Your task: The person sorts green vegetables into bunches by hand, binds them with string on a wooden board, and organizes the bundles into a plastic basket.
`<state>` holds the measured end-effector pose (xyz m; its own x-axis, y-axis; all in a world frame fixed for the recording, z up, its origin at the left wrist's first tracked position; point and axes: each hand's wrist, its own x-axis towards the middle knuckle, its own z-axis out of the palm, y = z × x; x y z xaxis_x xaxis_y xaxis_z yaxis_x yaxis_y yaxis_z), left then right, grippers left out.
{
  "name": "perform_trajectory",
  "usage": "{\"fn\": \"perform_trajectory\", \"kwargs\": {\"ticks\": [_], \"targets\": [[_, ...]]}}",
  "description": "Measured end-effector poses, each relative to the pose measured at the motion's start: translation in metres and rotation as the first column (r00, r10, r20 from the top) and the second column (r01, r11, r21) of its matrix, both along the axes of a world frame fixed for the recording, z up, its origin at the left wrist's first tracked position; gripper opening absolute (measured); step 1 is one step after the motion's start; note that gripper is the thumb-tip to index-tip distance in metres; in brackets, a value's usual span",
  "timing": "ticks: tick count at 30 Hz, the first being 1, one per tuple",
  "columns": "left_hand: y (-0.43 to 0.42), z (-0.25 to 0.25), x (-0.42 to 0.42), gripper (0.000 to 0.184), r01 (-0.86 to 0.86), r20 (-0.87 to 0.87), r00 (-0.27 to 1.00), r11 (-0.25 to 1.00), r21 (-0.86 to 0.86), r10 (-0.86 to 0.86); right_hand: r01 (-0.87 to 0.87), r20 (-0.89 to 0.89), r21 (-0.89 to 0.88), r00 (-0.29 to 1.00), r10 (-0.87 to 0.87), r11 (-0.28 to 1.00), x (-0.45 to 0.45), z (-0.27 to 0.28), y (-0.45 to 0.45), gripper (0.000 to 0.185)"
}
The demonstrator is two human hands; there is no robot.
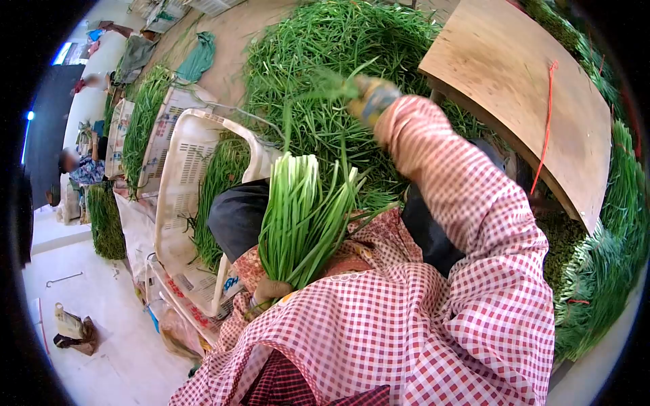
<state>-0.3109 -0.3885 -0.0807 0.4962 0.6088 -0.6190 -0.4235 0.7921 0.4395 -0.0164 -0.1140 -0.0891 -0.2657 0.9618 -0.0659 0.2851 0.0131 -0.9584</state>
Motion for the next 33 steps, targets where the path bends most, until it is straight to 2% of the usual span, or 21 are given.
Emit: {"fn": "perform_trajectory", "kwargs": {"ticks": [2, 3, 5, 6, 7, 9, 10, 12, 13, 16, 19, 21, 22, 23, 24, 25, 26, 27, 29, 30, 33], "targets": [[-0.001, 0.0, -0.004, 0.067, -0.017, 0.01, 1.0, 1.0, -0.01, 0.017, 0.106, -0.041, -0.154, 0.993, -0.113, 0.982, 0.02, -0.002, 0.027, 0.02], [-0.001, 0.003, -0.003, 0.067, -0.03, 0.006, 1.0, 0.999, -0.026, 0.031, 0.11, 0.06, 0.07, 0.992, -0.114, 0.991, 0.034, -0.018, 0.036, 0.017], [-0.001, 0.006, -0.003, 0.067, -0.049, 0.0, 0.999, 0.998, -0.037, 0.049, 0.183, -0.218, -0.134, 0.953, -0.209, 0.974, 0.046, -0.043, 0.046, 0.02], [-0.001, 0.006, -0.003, 0.067, -0.053, 0.003, 0.999, 0.998, -0.042, 0.053, 0.211, 0.027, -0.323, 0.976, -0.214, 0.922, 0.039, 0.017, 0.015, 0.027], [-0.001, 0.007, -0.003, 0.067, -0.056, 0.003, 0.998, 0.997, -0.045, 0.056, 0.21, 0.036, -0.324, 0.977, -0.21, 0.923, 0.039, 0.016, 0.004, 0.027], [0.001, 0.005, -0.002, 0.066, -0.054, 0.009, 0.998, 0.997, -0.051, 0.054, -0.204, -0.138, -0.499, 0.978, 0.156, 0.842, 0.039, 0.017, -0.011, 0.032], [0.002, 0.005, -0.002, 0.066, -0.051, 0.007, 0.999, 0.997, -0.053, 0.051, -0.315, -0.419, -0.709, 0.908, -0.017, 0.631, 0.036, 0.018, -0.019, 0.034], [0.003, 0.005, -0.002, 0.066, -0.048, 0.006, 0.999, 0.997, -0.059, 0.049, -0.611, -0.657, -0.754, 0.699, -0.284, 0.242, 0.021, 0.01, -0.029, 0.039], [0.004, 0.006, -0.002, 0.066, -0.046, 0.003, 0.999, 0.997, -0.058, 0.047, -0.668, -0.706, -0.708, 0.68, -0.2, 0.229, 0.014, 0.002, -0.034, 0.037], [0.004, 0.007, -0.002, 0.066, -0.041, 0.002, 0.999, 0.997, -0.069, 0.042, -0.742, -0.733, -0.415, 0.615, 0.289, 0.526, 0.001, -0.048, -0.047, 0.031], [0.005, 0.008, -0.001, 0.066, -0.039, -0.003, 0.999, 0.997, -0.073, 0.039, -0.533, -0.77, 0.118, 0.483, 0.416, 0.838, -0.01, -0.128, -0.047, 0.023], [0.004, 0.008, 0.0, 0.066, -0.037, -0.005, 0.999, 0.996, -0.076, 0.036, -0.463, -0.827, -0.172, 0.547, 0.127, 0.87, -0.008, -0.084, -0.027, 0.024], [0.005, 0.007, 0.0, 0.066, -0.036, -0.007, 0.999, 0.996, -0.077, 0.035, -0.373, -0.801, -0.357, 0.594, -0.075, 0.856, -0.006, -0.073, -0.013, 0.026], [0.004, 0.008, 0.0, 0.066, -0.035, -0.006, 0.999, 0.996, -0.081, 0.034, -0.233, -0.526, -0.375, 0.85, 0.0, 0.897, 0.002, -0.077, 0.009, 0.027], [0.004, 0.008, 0.0, 0.066, -0.033, -0.01, 0.999, 0.996, -0.083, 0.032, -0.123, -0.172, -0.375, 0.983, 0.061, 0.919, 0.005, -0.068, 0.029, 0.029], [0.004, 0.008, 0.0, 0.066, -0.028, -0.01, 1.0, 0.996, -0.082, 0.027, -0.172, 0.235, -0.197, 0.947, 0.217, 0.965, 0.012, -0.061, 0.031, 0.027], [0.005, 0.008, 0.0, 0.066, -0.026, -0.011, 1.0, 0.996, -0.086, 0.025, -0.261, 0.627, -0.035, 0.746, 0.225, 0.965, 0.014, -0.039, 0.029, 0.025], [0.004, 0.007, 0.001, 0.066, -0.023, -0.008, 1.0, 0.996, -0.09, 0.022, -0.32, 0.644, -0.059, 0.711, 0.281, 0.946, 0.009, -0.041, 0.035, 0.025], [0.004, 0.006, 0.001, 0.066, -0.019, -0.006, 1.0, 0.995, -0.093, 0.018, -0.34, -0.103, -0.523, 0.936, 0.338, 0.781, 0.006, -0.074, 0.042, 0.034], [0.004, 0.006, 0.002, 0.066, -0.018, -0.005, 1.0, 0.995, -0.095, 0.018, -0.396, -0.401, -0.705, 0.907, 0.13, 0.588, -0.001, -0.082, 0.039, 0.039], [0.003, 0.006, 0.003, 0.066, -0.014, -0.008, 1.0, 0.995, -0.101, 0.013, -0.567, -0.508, -0.771, 0.822, 0.258, 0.29, -0.02, -0.086, 0.008, 0.041]]}}
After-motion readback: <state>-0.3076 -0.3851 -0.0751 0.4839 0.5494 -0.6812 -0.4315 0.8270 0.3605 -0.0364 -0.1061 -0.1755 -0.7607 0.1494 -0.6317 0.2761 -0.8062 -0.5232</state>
